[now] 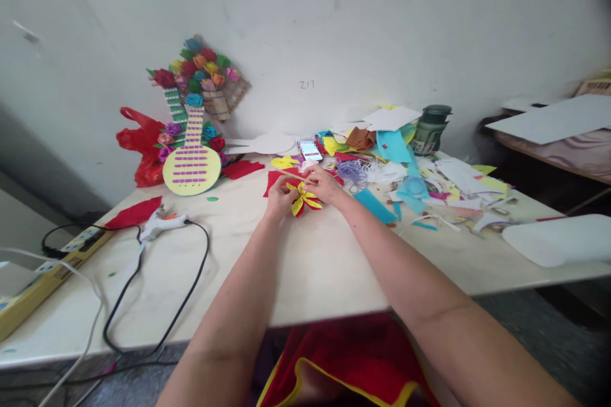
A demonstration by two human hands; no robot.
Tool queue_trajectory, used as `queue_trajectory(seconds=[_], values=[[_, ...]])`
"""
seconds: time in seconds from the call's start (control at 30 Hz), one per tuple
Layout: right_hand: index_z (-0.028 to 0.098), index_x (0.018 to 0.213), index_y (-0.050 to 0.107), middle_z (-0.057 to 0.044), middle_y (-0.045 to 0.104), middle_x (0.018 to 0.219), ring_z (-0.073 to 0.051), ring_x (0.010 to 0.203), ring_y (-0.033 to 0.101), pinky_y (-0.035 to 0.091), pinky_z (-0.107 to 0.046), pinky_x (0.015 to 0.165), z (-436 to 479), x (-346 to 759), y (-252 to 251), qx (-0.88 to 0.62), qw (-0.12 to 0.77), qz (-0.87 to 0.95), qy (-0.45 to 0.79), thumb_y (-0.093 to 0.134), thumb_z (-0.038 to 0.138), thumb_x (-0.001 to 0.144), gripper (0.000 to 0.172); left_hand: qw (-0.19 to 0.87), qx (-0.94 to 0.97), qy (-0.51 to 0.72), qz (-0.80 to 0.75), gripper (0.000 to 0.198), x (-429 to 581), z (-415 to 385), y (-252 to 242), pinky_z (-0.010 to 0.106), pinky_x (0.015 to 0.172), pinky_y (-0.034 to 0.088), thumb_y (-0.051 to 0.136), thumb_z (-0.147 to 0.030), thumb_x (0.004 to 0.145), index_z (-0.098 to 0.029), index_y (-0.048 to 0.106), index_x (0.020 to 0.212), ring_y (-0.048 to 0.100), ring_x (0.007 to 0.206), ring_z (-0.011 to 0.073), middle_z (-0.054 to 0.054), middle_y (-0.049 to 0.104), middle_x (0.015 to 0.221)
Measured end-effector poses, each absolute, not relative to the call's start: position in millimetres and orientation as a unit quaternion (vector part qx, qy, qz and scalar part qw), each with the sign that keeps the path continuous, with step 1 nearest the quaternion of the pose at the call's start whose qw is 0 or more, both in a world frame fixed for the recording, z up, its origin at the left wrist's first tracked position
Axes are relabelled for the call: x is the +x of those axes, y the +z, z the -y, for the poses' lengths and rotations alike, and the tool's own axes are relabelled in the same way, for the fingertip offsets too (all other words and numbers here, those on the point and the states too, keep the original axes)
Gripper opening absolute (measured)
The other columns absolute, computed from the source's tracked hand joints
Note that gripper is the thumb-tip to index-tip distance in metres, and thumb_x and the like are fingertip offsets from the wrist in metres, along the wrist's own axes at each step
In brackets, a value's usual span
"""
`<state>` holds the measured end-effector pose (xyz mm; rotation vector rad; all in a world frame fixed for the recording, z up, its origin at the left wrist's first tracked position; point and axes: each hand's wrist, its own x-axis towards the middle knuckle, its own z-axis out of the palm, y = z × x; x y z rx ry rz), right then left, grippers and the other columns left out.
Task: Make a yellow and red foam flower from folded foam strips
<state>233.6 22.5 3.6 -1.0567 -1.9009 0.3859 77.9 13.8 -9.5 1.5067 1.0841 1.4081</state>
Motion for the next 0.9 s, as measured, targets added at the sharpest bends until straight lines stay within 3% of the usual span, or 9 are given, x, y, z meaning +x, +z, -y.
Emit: queue_trajectory(seconds=[0.17, 0.3, 0.47, 0.63, 0.9], values=[[0.017, 0.057, 0.058, -0.004, 0.058, 0.096, -0.014, 0.081, 0.055, 0.04, -0.026, 0.071, -19, 233, 7, -0.391, 0.469, 0.777, 0.156, 0.059, 0.022, 0.068, 0.012, 0.398, 0.626, 0.523, -0.42, 0.016, 75, -18, -12, 0.02, 0.045, 0.033, 0.059, -0.018, 0.056, -0.018, 0.054, 0.071, 0.044, 0.043, 0.0083, -0.006, 0.048, 0.048], [0.017, 0.052, 0.05, -0.002, 0.058, 0.082, -0.013, 0.073, 0.052, 0.038, -0.025, 0.068, -21, 234, 6, -0.39, 0.466, 0.775, 0.172, 0.058, 0.024, 0.067, 0.019, 0.417, 0.627, 0.505, -0.422, 0.014, 72, -15, -9, 0.021, 0.049, 0.035, 0.059, -0.022, 0.058, -0.016, 0.058, 0.071, 0.047, 0.05, 0.0099, -0.003, 0.053, 0.054], [0.017, 0.05, 0.042, 0.005, 0.041, 0.055, -0.008, 0.054, 0.036, 0.027, -0.022, 0.053, -22, 235, 2, -0.469, 0.442, 0.739, 0.195, 0.056, 0.033, 0.066, 0.026, 0.461, 0.624, 0.483, -0.407, 0.023, 72, -7, -3, 0.022, 0.051, 0.035, 0.068, -0.03, 0.056, -0.015, 0.059, 0.072, 0.049, 0.053, 0.0106, -0.002, 0.055, 0.057], [0.017, 0.049, 0.042, 0.005, 0.039, 0.052, -0.008, 0.053, 0.034, 0.023, -0.022, 0.05, -22, 233, 0, -0.486, 0.443, 0.724, 0.208, 0.055, 0.035, 0.064, 0.027, 0.452, 0.629, 0.467, -0.427, 0.032, 71, -10, -5, 0.021, 0.046, 0.031, 0.075, -0.035, 0.052, -0.015, 0.057, 0.069, 0.044, 0.046, 0.008, -0.004, 0.051, 0.051], [0.016, 0.053, 0.053, 0.004, 0.046, 0.054, -0.009, 0.056, 0.04, 0.025, -0.022, 0.053, -21, 230, 0, -0.51, 0.437, 0.717, 0.187, 0.058, 0.035, 0.065, 0.023, 0.542, 0.574, 0.466, -0.399, 0.034, 68, -14, -9, 0.021, 0.049, 0.038, 0.078, -0.03, 0.048, -0.015, 0.057, 0.069, 0.051, 0.051, 0.0092, -0.002, 0.058, 0.058]])
